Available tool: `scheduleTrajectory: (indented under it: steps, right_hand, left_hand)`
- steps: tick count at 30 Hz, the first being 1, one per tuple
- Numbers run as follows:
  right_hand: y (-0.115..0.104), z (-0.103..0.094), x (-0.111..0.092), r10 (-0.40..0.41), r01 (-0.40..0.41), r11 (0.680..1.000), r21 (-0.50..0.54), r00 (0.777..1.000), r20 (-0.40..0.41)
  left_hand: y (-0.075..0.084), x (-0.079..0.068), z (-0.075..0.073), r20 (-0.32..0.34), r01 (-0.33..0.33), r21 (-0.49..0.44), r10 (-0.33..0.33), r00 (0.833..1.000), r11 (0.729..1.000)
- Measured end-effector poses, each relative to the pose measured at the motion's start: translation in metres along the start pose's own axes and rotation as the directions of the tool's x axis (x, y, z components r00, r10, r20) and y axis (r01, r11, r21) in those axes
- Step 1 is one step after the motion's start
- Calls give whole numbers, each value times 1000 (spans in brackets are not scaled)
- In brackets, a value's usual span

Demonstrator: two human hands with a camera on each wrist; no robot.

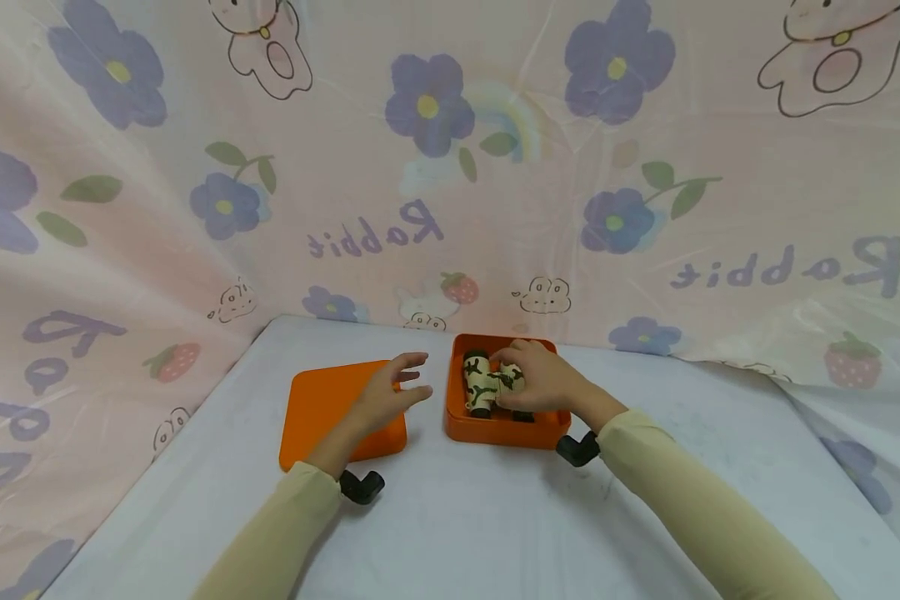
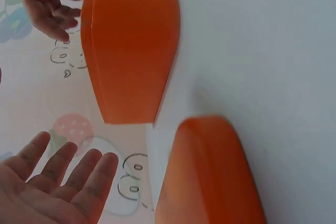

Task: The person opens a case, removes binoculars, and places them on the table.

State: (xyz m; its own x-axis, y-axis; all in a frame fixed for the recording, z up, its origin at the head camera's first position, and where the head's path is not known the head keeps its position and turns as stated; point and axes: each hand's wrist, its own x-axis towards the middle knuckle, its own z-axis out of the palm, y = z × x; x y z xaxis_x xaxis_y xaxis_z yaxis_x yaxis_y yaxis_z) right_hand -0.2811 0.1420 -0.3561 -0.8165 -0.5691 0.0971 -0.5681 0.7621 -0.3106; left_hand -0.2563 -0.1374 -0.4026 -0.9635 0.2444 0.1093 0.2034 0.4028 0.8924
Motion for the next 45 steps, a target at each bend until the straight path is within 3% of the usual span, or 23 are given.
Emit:
scheduleTrajectory:
  steps: [12, 20, 30, 38, 45]
  right_hand:
    - [17, 16, 18, 22, -15, 991, -135, 999, 50]
    - [20, 19, 24, 51, -38, 987, -159, 996, 78]
    - [25, 26, 28, 82, -68, 984, -164, 993, 85]
    - [30, 30, 29, 101, -86, 980, -180, 992, 75]
    - [35, 32, 29, 88, -77, 984, -160, 994, 65]
  left_hand:
    - [0, 8, 25, 39, 36, -22, -35, 999, 999]
    - [-5, 17, 36, 83, 57, -16, -55, 995, 998]
    - [-6, 23, 43, 106, 80, -22, -78, 991, 997]
    - [-8, 27, 45, 159, 39, -10, -37, 987, 999]
    - [-7, 28, 44, 172, 53, 0, -52, 984, 999]
